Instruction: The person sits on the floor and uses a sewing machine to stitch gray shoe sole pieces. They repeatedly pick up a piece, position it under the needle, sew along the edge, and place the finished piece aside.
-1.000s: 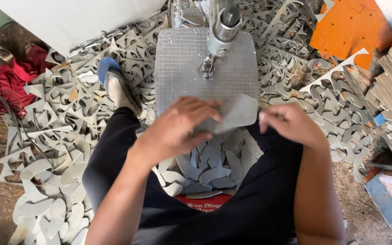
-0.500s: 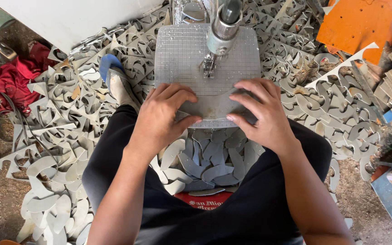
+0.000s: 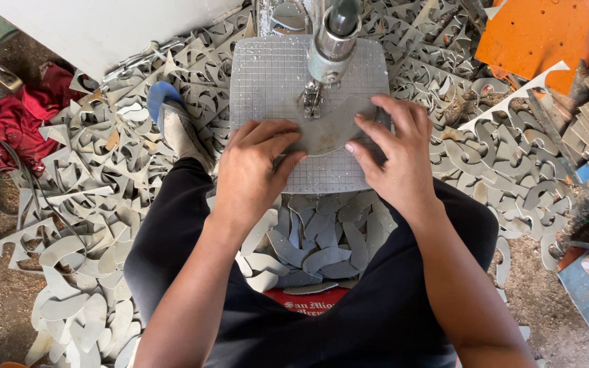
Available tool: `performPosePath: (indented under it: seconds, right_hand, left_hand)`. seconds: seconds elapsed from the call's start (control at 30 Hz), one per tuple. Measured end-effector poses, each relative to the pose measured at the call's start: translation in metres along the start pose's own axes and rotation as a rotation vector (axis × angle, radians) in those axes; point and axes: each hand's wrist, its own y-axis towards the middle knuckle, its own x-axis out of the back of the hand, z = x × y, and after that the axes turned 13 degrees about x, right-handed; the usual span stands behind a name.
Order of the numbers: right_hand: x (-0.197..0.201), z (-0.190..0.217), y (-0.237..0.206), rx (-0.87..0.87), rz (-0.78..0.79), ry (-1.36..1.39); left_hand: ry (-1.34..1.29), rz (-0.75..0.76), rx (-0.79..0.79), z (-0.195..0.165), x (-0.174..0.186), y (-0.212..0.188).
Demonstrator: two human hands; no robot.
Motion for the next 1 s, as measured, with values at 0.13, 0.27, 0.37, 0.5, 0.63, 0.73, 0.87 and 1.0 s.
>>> performPosePath:
  seconds: [0.13, 0.27, 0.37, 0.5, 0.63, 0.73, 0.87, 1.0]
  right_hand:
    - [-0.0038, -0.0011, 0.0031, -0.014, -0.005, -0.003]
    - [-0.0055, -0.002, 0.0059, -0.037, -0.001, 0.006]
    - [-0.0064, -0.0018, 0.0071, -0.042, -0.006, 0.001]
    - [-0.0065, -0.0016, 0.0077, -0.044, 0.0, 0.001]
    - [-0.0057, -0.0032, 0.0093, -0.045, -0.002, 0.011]
    - [-0.0057, -0.0033, 0.0099, -0.043, -0.008, 0.014]
    - [-0.0067, -0.0034, 0.0098, -0.039, -0.013, 0.009]
    - [-0.0075, -0.0043, 0.0083, -0.044, -0.009, -0.006]
  left_hand:
    - [-0.005, -0.019, 0.011, 0.002, -0.0024, 0.0024]
    - [0.002, -0.021, 0.027, 0.0035, -0.0035, 0.0047]
    - [0.01, -0.027, 0.026, 0.0041, -0.0042, 0.006]
    - [0.01, -0.025, 0.026, 0.0049, -0.0043, 0.0062]
    - [0.008, -0.023, 0.028, 0.0057, -0.0041, 0.0063]
    - [0.003, -0.03, 0.023, 0.006, -0.0042, 0.0065]
    - [0.01, -0.026, 0.023, 0.0065, -0.0041, 0.0077]
    - [0.015, -0.022, 0.031, 0.0064, -0.0049, 0.0085]
